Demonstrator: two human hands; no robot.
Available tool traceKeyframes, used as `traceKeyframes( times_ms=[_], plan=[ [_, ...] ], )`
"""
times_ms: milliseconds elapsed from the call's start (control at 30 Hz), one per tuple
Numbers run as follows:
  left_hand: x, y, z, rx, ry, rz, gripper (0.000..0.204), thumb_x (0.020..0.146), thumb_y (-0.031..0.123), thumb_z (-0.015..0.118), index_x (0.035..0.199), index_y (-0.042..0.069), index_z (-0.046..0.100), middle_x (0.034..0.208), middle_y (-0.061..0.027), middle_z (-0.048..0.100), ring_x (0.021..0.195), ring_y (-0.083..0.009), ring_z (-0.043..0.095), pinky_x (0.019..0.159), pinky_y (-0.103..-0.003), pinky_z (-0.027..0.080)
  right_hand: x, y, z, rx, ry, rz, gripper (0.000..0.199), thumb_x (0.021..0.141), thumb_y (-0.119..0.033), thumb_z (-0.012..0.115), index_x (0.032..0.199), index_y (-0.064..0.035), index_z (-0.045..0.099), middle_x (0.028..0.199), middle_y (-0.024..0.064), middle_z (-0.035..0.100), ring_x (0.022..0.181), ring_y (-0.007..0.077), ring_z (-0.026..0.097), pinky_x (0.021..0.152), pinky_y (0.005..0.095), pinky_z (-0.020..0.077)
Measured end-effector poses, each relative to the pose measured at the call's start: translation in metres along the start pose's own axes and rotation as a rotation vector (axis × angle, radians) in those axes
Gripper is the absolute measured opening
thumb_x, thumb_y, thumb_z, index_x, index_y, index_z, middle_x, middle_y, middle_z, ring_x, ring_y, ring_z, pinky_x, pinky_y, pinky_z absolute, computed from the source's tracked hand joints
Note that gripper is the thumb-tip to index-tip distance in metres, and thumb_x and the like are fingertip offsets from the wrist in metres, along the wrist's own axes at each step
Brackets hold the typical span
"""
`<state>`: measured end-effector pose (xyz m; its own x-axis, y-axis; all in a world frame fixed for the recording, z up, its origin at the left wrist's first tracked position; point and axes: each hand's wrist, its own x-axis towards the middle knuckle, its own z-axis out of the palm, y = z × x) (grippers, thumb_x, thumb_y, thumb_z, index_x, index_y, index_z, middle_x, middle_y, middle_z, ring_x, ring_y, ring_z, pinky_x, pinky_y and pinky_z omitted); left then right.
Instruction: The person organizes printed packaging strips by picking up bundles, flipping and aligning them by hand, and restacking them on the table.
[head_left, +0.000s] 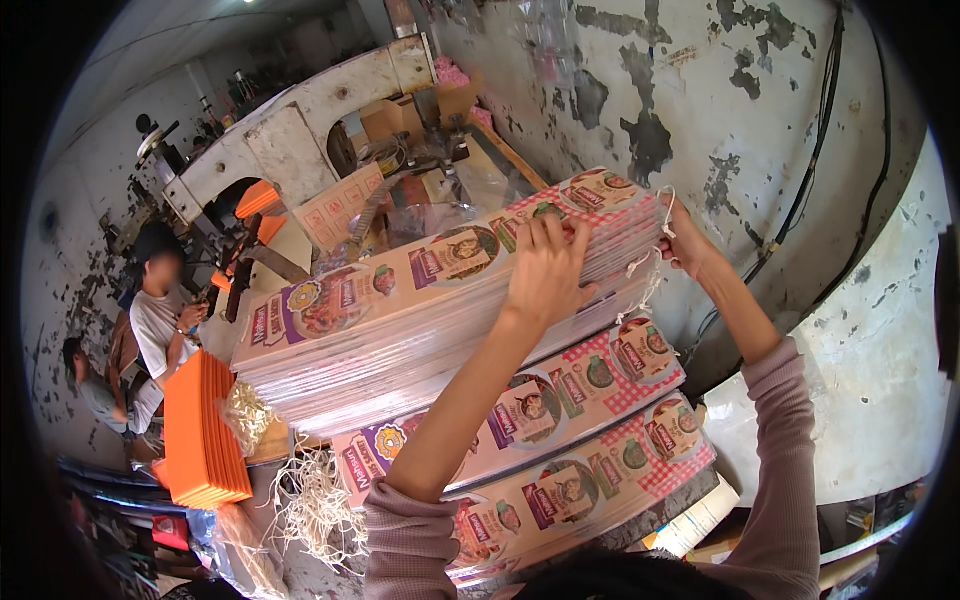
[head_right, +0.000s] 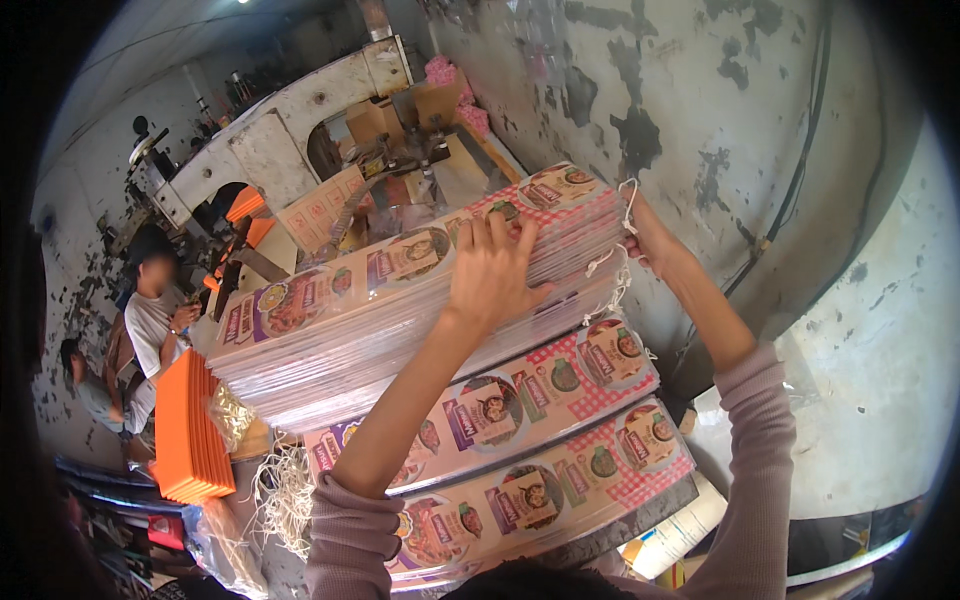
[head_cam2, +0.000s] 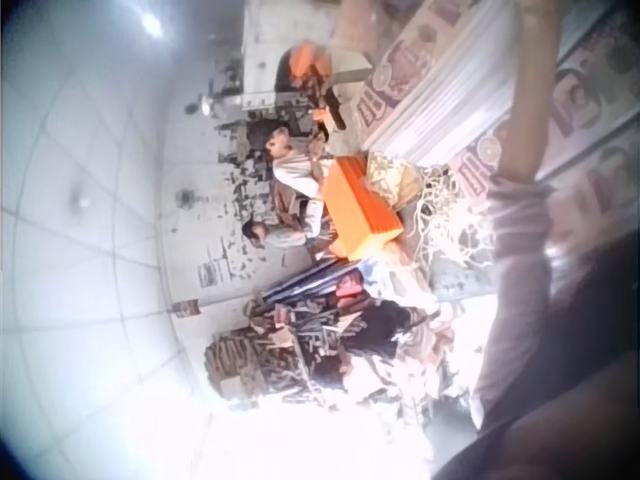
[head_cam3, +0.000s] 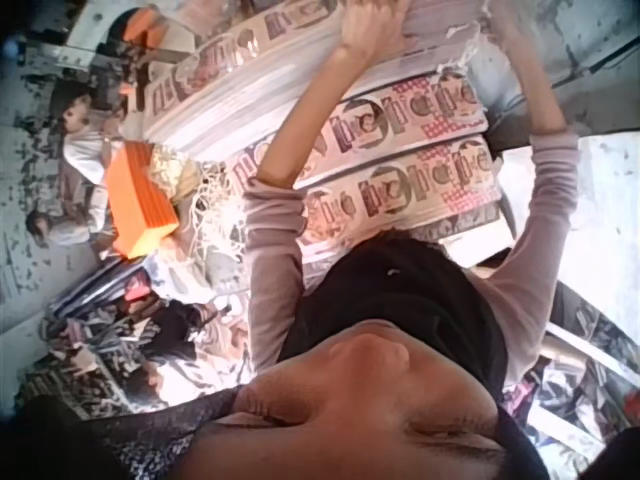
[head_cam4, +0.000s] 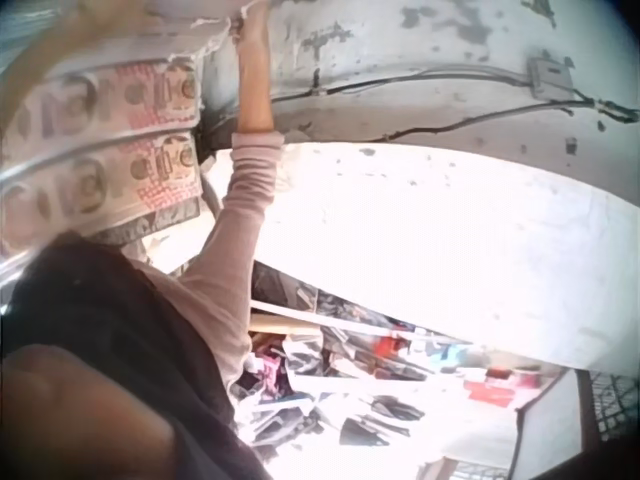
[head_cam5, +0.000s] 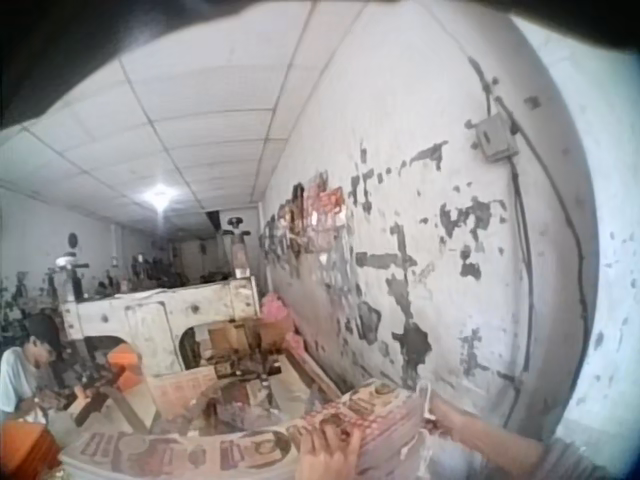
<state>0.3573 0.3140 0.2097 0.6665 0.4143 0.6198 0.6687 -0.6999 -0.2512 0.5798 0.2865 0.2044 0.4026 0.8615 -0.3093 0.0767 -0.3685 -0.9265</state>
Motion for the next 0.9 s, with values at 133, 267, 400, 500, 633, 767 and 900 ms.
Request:
traceKeyframes(
  times_ms=[133,267,400,500,633,767,900],
  plan=[
    [0.001,0.003,0.0,0.044,-0.024,0.009,0.064,0.053,0.047,0.067,0.093,0.004,0.042,0.077,-0.0123,0.045,0.071,-0.0253,0.046,0.065,-0.035,0.035,-0.007,-0.008,-0.008,-0.003,-0.096,0.053,0.059,0.064,-0.075,0.028,0.054,-0.017,0.037,0.052,-0.0042,0.031,0.049,0.0088,0.028,0.049,0.024,0.019],
    [-0.002,0.002,0.008,0.046,-0.033,0.035,0.064,0.055,0.047,0.066,0.093,0.003,0.041,0.079,-0.013,0.044,0.071,-0.0259,0.046,0.065,-0.035,0.035,-0.014,-0.018,0.003,-0.124,-0.106,0.085,0.057,0.064,-0.074,0.033,0.065,-0.0178,0.043,0.056,-0.0036,0.032,0.051,0.0085,0.028,0.05,0.0236,0.0219],
    [-0.005,0.001,0.006,0.102,0.019,0.062,0.063,0.056,0.046,0.065,0.095,0.003,0.041,0.082,-0.0148,0.045,0.073,-0.0274,0.047,0.067,-0.036,0.035,-0.008,-0.021,0.007,-0.209,-0.097,0.17,0.055,0.063,-0.073,0.039,0.079,-0.0207,0.045,0.064,-0.0036,0.033,0.055,0.0089,0.029,0.053,0.0239,0.0235],
    [-0.006,0.002,0.005,0.079,0.038,0.053,0.062,0.057,0.046,0.065,0.096,0.003,0.041,0.084,-0.0156,0.045,0.076,-0.0278,0.047,0.068,-0.036,0.035,-0.003,-0.014,0.005,-0.158,-0.041,0.181,0.055,0.062,-0.074,0.04,0.078,-0.0217,0.045,0.066,-0.0042,0.033,0.057,0.0093,0.028,0.054,0.0239,0.0234],
    [-0.016,0.006,-0.004,0.037,0.034,-0.023,0.066,0.057,0.046,0.065,0.101,0.004,0.041,0.092,-0.0176,0.046,0.083,-0.0273,0.044,0.071,-0.036,0.033,-0.017,-0.012,0.014,-0.046,-0.003,0.176,0.056,0.058,-0.075,0.044,0.076,-0.022,0.044,0.065,-0.0042,0.03,0.056,0.0089,0.027,0.053,0.0232,0.0227],
    [-0.025,0.013,-0.007,0.045,0.106,-0.042,0.068,0.056,0.043,0.067,0.105,0.005,0.04,0.097,-0.0183,0.045,0.087,-0.0273,0.043,0.071,-0.036,0.032,-0.034,-0.006,0.007,0.023,0.097,0.187,0.055,0.056,-0.074,0.046,0.081,-0.0248,0.05,0.069,-0.004,0.034,0.057,0.0085,0.026,0.055,0.0241,0.021],
    [-0.032,0.021,-0.014,0.021,0.184,-0.09,0.067,0.054,0.036,0.068,0.108,0.008,0.04,0.103,-0.0181,0.044,0.09,-0.0274,0.043,0.068,-0.036,0.032,-0.071,-0.006,0.005,0.09,0.11,0.136,0.058,0.054,-0.072,0.052,0.078,-0.0209,0.043,0.066,-0.0036,0.029,0.055,0.0098,0.027,0.054,0.0258,0.0248]
  ],
)
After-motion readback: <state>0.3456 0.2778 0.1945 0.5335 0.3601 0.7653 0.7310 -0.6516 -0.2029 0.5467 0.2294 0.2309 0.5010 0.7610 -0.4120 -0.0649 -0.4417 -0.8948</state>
